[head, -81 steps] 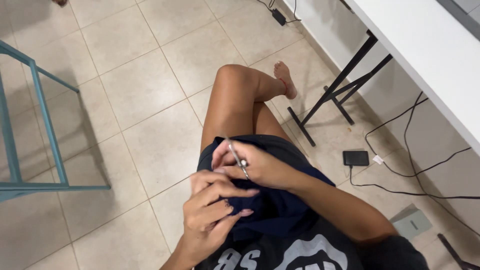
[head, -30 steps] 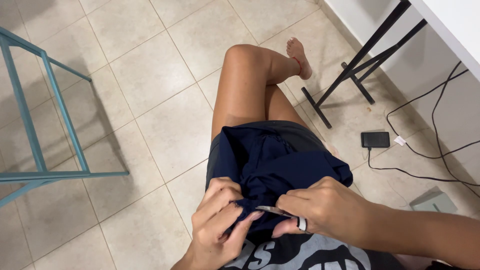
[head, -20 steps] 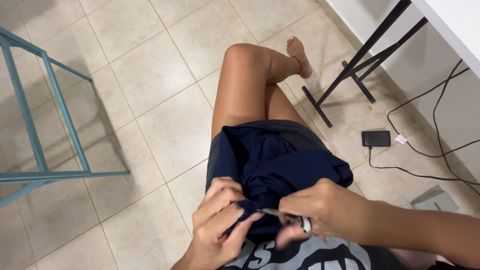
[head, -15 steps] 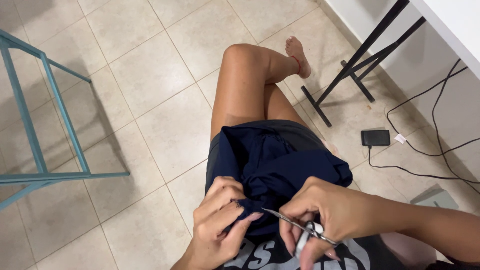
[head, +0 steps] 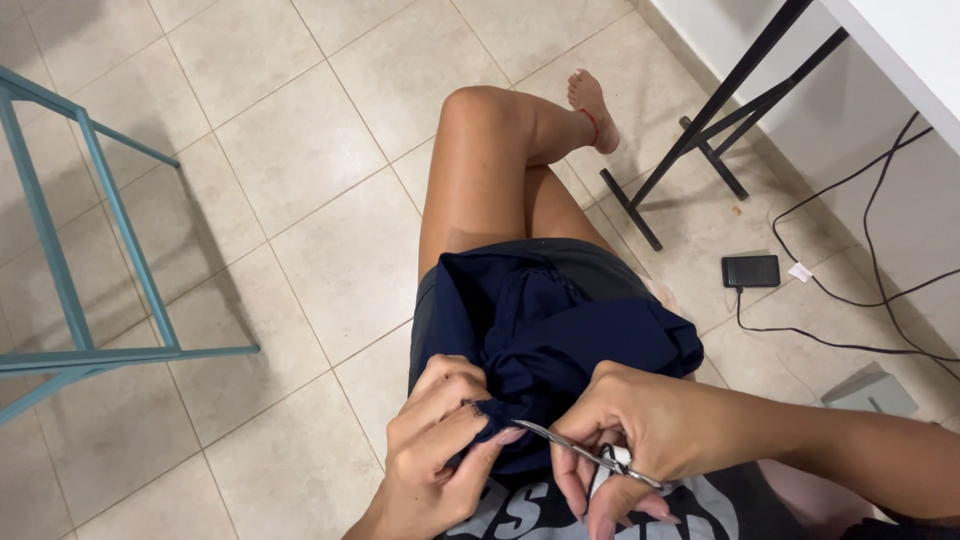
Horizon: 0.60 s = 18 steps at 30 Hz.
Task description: Trimming loose threads from a dark blue garment using small scissors
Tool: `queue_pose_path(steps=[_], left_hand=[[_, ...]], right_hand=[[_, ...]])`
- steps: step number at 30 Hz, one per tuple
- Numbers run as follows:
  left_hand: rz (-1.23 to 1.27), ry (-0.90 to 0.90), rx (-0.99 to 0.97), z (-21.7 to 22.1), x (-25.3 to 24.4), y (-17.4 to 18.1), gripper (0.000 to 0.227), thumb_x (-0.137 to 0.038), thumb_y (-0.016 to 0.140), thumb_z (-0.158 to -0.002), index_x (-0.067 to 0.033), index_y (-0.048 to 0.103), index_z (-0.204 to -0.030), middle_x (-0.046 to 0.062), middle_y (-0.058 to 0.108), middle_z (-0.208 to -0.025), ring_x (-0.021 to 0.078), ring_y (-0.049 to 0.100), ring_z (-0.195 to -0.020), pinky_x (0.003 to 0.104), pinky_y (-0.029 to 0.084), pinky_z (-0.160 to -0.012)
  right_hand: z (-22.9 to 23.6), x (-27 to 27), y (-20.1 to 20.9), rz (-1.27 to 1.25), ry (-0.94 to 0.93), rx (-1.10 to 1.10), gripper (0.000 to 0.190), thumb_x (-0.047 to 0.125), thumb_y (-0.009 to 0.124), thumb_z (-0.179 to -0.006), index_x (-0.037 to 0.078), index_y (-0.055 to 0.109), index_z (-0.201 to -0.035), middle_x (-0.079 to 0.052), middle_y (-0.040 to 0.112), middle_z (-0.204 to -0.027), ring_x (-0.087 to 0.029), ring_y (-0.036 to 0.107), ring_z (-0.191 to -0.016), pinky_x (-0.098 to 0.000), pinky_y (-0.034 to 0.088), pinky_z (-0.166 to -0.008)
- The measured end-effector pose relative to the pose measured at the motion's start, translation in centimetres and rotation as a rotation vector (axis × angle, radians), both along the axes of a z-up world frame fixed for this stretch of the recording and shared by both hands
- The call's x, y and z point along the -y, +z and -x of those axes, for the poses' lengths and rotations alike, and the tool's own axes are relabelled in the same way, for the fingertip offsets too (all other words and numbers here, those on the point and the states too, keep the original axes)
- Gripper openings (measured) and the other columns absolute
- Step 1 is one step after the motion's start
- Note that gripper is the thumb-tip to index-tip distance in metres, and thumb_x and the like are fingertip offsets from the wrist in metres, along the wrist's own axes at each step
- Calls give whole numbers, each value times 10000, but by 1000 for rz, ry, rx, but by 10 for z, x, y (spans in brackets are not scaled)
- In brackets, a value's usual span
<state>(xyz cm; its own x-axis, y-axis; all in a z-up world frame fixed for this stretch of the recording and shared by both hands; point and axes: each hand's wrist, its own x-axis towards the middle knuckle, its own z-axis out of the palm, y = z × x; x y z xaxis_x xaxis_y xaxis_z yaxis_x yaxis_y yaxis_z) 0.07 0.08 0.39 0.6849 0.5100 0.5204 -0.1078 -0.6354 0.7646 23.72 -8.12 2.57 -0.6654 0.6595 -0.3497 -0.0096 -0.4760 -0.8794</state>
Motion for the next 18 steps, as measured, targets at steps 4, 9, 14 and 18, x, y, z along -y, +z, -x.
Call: queue_pose_path(steps=[4,9,14,18], left_hand=[[-30,5,-4,-2,0,3,167,-35,703,-999,19,653,-849,117,559,-790,307,568,-796,419,501,-778],[-58,29,15,-4,0,-1,269,-11,726,-972,31,575,-753,136,545,-771,326,553,-766,433,539,-776],[-51,-8,11,-2,-3,1,155,-7,705,-991,38,668,-848,134,576,-803,321,570,-788,429,530,-795],[-39,-55,-21,2,-5,0,173,-27,661,-1028,36,648,-867,141,590,-864,340,565,-834,430,512,-804]], right_hand=[[-1,-2,5,15,31,-7,352,330,915,-836,18,762,-896,-108,746,-699,-89,638,-455,-145,479,-489],[7,2,7,-56,-72,52,236,158,943,-867,31,745,-865,-97,762,-698,-81,584,-427,-177,456,-433],[12,6,-4,-206,-130,103,261,189,954,-871,53,733,-843,-58,744,-657,-76,603,-404,-179,491,-429],[14,7,-6,-257,-163,116,274,186,957,-873,58,724,-807,-75,748,-625,-68,604,-385,-156,484,-427]])
